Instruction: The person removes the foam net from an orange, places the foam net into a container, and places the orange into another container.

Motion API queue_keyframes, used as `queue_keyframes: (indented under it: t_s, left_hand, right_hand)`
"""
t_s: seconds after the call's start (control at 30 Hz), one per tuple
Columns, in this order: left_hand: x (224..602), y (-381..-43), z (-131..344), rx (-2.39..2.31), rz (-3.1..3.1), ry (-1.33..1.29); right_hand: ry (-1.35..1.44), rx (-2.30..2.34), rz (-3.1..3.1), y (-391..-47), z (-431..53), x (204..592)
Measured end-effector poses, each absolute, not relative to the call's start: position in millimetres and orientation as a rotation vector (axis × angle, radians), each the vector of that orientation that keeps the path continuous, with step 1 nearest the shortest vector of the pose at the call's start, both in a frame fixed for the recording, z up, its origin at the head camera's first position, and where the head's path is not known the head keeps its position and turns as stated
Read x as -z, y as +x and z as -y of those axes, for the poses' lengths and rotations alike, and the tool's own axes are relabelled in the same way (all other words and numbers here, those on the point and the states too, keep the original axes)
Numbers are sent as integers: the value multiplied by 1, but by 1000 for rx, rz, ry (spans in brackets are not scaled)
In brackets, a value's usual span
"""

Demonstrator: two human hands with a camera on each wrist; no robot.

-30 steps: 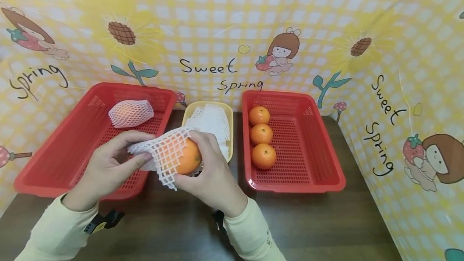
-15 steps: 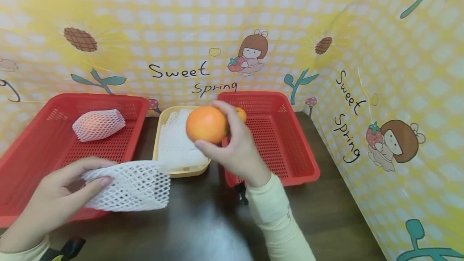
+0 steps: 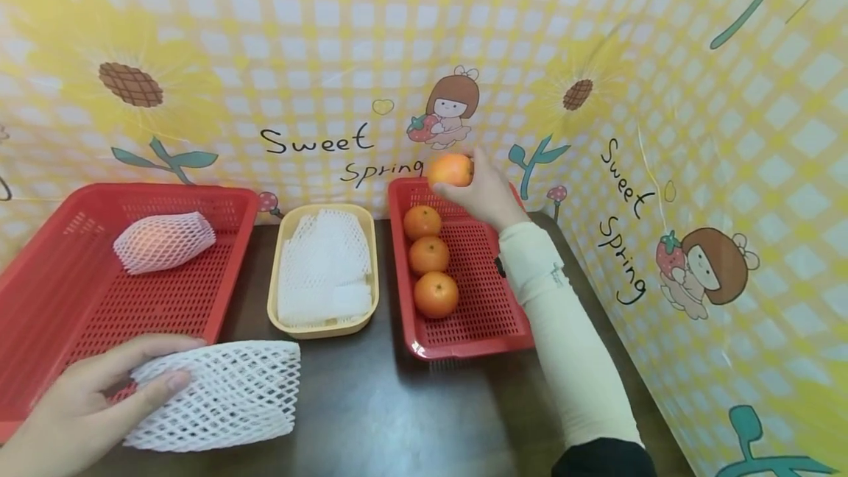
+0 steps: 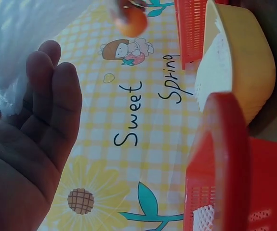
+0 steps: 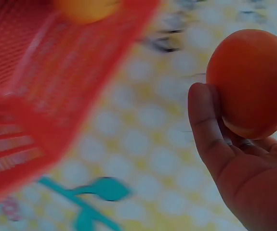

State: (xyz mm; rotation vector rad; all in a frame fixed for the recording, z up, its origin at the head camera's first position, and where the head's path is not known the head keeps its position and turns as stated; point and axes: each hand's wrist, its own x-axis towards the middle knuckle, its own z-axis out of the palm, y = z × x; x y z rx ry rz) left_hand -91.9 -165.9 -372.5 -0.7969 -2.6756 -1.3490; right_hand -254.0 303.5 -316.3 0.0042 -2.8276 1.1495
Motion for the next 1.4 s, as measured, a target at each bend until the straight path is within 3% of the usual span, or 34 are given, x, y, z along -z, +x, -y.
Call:
queue_keyframes:
  t_s: [0.2,0.53,1.4]
  left_hand:
    - [380,-86,169,1329,2713,-779]
    - [391,-79,171,1274,2813,-668]
    - [388,-78,157,1425,2720,-832]
  right_hand:
    - [-132,-993,2995,-292,-326,368]
    - [-341,-943,3137,-313,-337,426]
    - [-298,-911,3141,-304,-331,437]
